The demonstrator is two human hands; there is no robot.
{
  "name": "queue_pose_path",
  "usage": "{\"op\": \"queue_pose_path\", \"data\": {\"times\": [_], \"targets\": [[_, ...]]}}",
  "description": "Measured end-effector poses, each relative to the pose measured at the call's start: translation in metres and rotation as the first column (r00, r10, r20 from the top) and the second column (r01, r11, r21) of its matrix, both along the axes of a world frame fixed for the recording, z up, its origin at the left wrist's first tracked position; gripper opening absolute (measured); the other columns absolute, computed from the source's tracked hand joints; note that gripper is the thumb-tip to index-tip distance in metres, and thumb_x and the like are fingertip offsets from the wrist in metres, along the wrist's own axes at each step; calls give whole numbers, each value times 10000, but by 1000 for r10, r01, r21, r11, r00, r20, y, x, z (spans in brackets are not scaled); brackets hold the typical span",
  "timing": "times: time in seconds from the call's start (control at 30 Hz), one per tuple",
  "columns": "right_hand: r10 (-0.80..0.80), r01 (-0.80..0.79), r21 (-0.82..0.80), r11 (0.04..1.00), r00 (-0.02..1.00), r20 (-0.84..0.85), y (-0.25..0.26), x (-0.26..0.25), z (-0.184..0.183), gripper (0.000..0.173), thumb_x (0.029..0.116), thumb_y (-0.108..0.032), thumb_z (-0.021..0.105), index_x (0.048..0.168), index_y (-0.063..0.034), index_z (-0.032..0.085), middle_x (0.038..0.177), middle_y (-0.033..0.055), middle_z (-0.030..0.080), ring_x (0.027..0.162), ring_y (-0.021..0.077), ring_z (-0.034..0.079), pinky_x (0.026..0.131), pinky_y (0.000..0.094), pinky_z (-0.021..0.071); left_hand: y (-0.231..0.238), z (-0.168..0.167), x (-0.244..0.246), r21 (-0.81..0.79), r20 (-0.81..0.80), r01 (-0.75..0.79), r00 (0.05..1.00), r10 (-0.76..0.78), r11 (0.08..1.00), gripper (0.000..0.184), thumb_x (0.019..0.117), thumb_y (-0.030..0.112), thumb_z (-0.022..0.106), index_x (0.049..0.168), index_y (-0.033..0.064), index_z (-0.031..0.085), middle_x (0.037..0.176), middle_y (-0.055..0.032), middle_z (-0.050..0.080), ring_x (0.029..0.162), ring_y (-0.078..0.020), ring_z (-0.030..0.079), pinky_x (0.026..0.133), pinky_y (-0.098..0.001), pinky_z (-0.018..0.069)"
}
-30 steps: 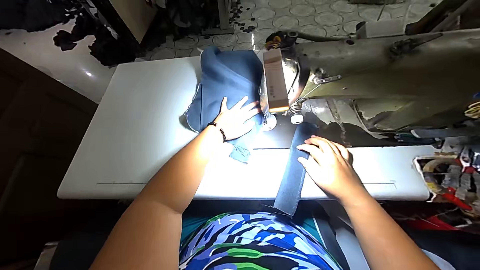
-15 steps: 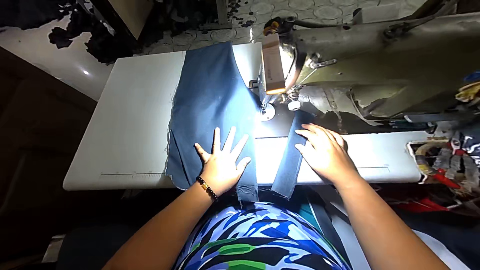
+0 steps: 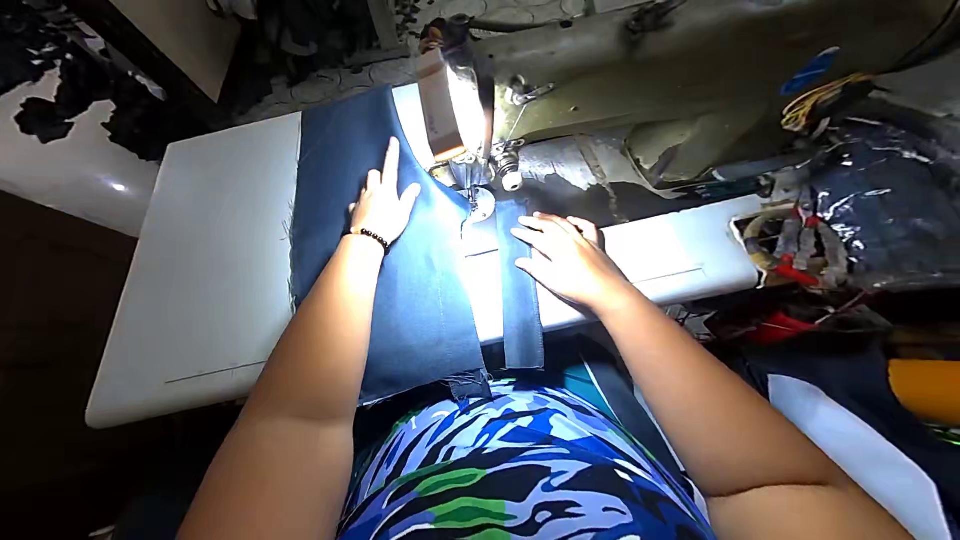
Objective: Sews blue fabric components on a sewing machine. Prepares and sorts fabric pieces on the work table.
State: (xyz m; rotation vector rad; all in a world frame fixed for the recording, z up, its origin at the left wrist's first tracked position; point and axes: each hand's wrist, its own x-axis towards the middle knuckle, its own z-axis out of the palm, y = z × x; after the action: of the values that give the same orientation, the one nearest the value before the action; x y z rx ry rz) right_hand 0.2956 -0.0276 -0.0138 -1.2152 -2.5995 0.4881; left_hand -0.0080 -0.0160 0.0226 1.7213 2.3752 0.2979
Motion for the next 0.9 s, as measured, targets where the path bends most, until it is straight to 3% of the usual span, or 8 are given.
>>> {"op": "queue_pose_path", "data": {"times": [0.07, 0.13, 0.23, 0.37, 0.47, 0.63, 0.77, 0.9], "targets": [[1, -1, 10, 1000, 1000, 14, 0, 0, -1, 486, 1041, -445, 508, 1460, -217, 595, 1567, 7, 505, 1498, 224, 390, 1213, 602, 202, 10, -8, 3, -102, -133, 83, 986, -97, 991, 501, 1107, 405, 395, 1602, 367, 328, 1394, -279, 532, 1173, -488, 602, 885, -723, 434], [-3, 3, 15, 1000, 1000, 21, 0, -1, -3, 482, 1042, -445, 505, 1459, -223, 595, 1569, -1, 501, 1500, 220, 386, 1216, 595, 205, 8, -13, 7, -44, -185, 279, 941, -282, 959, 335, 1116, 254, 380, 1374, 193, 586, 1220, -209, 653, 1155, -415, 642, 889, -671, 463], [2, -2, 47, 999, 1000, 14, 1, 0, -7, 474, 1038, -449, 518, 1452, -234, 601, 1560, -5, 511, 1495, 227, 394, 1209, 602, 222, -16, -32, 6, 388, -149, 538, 838, -525, 748, 256, 1026, 45, 464, 1085, -28, 702, 1045, -223, 675, 1062, -403, 657, 930, -579, 502], [4, -4, 108, 994, 1000, 3, -2, -2, -13, 471, 1045, -443, 497, 1457, -235, 595, 1554, 2, 515, 1485, 248, 405, 1192, 620, 237, -57, -33, 7, 41, -129, 152, 981, -145, 988, 529, 1086, 469, 375, 1536, 203, 454, 1669, -100, 314, 1526, -465, 239, 1067, -841, 174], [-5, 2, 114, 994, 999, 32, -1, -2, -10, 477, 1047, -453, 474, 1466, -252, 583, 1565, -14, 501, 1492, 224, 395, 1201, 601, 234, -59, -25, 8, -216, -204, 24, 977, -69, 976, 639, 1057, 628, 273, 1647, 424, 130, 1741, -94, 28, 1537, -550, 59, 989, -905, 162], [-12, 8, 83, 997, 999, 50, -1, -3, -8, 483, 1052, -477, 470, 1474, -266, 574, 1576, -25, 487, 1502, 204, 378, 1216, 585, 214, -44, -35, -12, -65, -149, 501, 851, -504, 863, 556, 1029, 542, 389, 1572, 423, 398, 1704, 84, 243, 1595, -321, 103, 1115, -824, 47], [-17, 15, 34, 999, 998, 57, -2, -3, -6, 488, 1053, -485, 476, 1480, -268, 569, 1590, -37, 469, 1517, 189, 346, 1233, 578, 172, -30, -28, -17, -89, -247, 425, 867, -433, 901, 623, 1047, 576, 392, 1625, 361, 302, 1722, 65, 192, 1598, -297, 101, 1137, -802, 14], [-22, 23, -12, 1000, 996, 84, 0, -4, -1, 494, 1061, -492, 458, 1492, -272, 553, 1605, -49, 447, 1526, 168, 325, 1247, 555, 154, -65, -13, 30, 108, -223, 183, 962, -156, 977, 565, 1014, 473, 538, 1527, 245, 485, 1529, -132, 475, 1437, -404, 396, 1090, -755, 245]]}}
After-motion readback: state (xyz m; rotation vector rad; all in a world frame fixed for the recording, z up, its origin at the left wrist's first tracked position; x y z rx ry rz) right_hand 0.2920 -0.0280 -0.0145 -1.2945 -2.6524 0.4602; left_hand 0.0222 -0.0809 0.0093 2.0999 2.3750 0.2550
